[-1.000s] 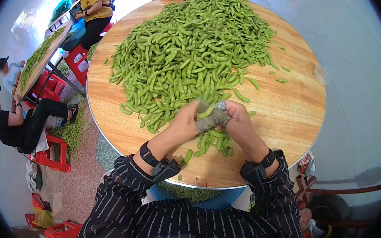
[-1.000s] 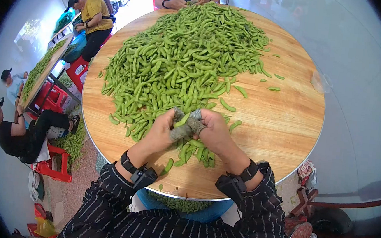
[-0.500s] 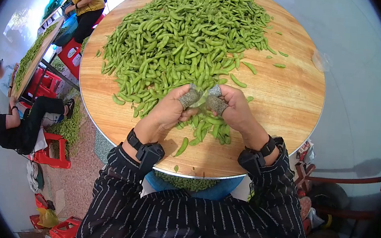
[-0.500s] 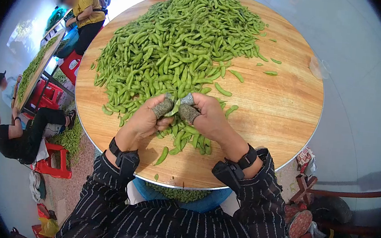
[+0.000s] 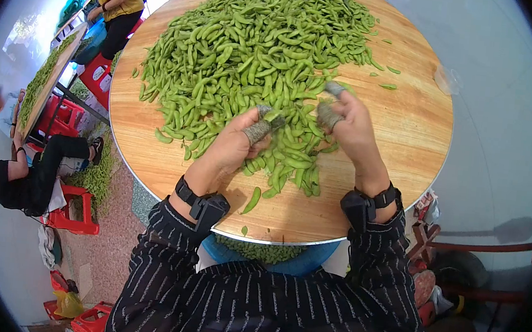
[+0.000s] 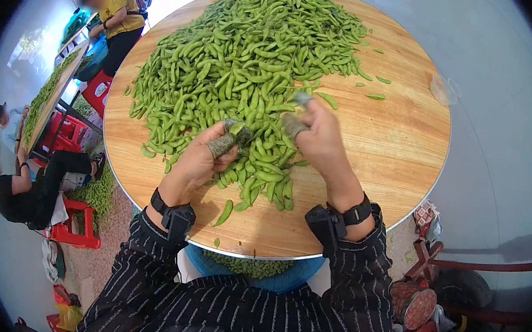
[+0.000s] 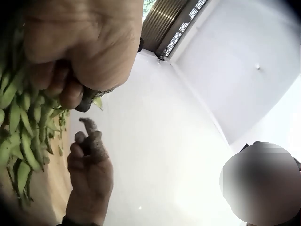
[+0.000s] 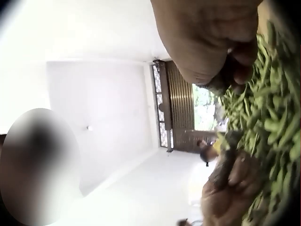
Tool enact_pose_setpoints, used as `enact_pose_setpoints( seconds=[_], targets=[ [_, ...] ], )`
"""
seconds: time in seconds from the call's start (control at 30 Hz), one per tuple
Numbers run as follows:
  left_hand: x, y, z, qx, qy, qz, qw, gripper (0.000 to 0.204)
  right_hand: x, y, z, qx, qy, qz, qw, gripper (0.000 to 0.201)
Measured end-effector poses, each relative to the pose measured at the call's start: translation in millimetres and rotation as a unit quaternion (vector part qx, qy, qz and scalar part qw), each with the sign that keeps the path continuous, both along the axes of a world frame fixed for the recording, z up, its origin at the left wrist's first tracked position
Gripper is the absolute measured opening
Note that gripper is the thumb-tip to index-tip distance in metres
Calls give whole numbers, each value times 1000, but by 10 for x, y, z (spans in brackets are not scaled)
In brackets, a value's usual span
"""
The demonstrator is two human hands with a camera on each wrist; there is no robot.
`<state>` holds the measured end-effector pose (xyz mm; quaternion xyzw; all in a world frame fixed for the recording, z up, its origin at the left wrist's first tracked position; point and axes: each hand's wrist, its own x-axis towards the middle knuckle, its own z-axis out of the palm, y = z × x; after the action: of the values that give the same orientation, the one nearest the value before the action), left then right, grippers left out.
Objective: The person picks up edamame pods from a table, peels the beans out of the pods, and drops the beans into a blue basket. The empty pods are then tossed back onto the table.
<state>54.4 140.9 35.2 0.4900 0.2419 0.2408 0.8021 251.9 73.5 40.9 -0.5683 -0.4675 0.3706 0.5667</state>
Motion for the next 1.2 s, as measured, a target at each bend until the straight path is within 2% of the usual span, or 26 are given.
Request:
enact_pose_setpoints(
  seconds=[0.03,0.07,0.1,0.17,0.27,0.3,0.37,0.43,0.47,0.5,0.53,0.57,0.6,0.63,0.7,0.73,0.8,0.87,0.97,1.03,1.07,1.13,1.2],
  targets=[
    [7,-13,10,45,21,-14,999,18,-73,-18,22,-2,0,1,1000,28],
    [10,-38,3,87,42,-28,995,20,-177,-47,47,-7,24,97,995,29],
    [18,-59,-19,79,45,-26,996,20,-271,-71,47,-13,49,192,980,30],
    [45,-62,-46,168,74,-18,983,25,-370,-42,-37,4,54,177,983,29],
    [45,-104,9,178,68,-47,980,30,-345,-7,-73,40,94,159,982,25],
    [18,-111,88,188,108,-69,974,35,-313,2,-90,43,72,159,984,24],
    [10,-120,67,204,106,-47,972,35,-239,24,-132,47,52,156,985,23],
    [3,-94,50,224,103,-24,969,36,-145,72,-147,64,52,2,997,24],
    [-18,-55,44,242,97,40,965,33,-60,80,-105,65,53,1,997,24],
    [-40,-17,34,260,90,104,956,30,46,77,-23,70,109,-106,986,23],
    [-64,20,-1,262,90,104,955,30,116,73,26,73,165,-212,961,23],
    [-85,58,-51,324,86,109,936,24,151,79,9,75,165,-212,960,23],
    [-80,59,-23,386,82,115,912,19,167,90,-15,93,221,-194,951,22],
    [-89,27,5,387,83,114,911,19,173,93,-31,111,277,-176,938,23],
    [-119,-104,71,495,212,81,839,14,110,78,-25,90,257,-153,950,24],
    [-116,-139,66,496,213,81,838,14,71,73,-10,69,235,-129,961,27],
    [-103,-186,61,634,333,46,697,18,33,64,-10,77,225,-114,964,29],
    [-95,-166,59,632,356,47,687,21,-7,54,-18,93,189,-73,975,20],
    [-82,-62,-1,662,321,92,671,17,-31,34,-12,88,186,-57,977,18],
    [-51,-35,14,704,374,22,603,10,-62,24,-7,81,184,-53,978,19],
    [-46,-23,24,705,374,23,602,10,-69,25,-1,74,182,-50,979,19],
    [-27,-8,30,725,399,-15,561,7,-64,31,-41,93,186,-30,978,19],
    [11,-1,45,727,402,-26,555,8,-73,20,-46,110,190,-9,976,19]
  ],
)
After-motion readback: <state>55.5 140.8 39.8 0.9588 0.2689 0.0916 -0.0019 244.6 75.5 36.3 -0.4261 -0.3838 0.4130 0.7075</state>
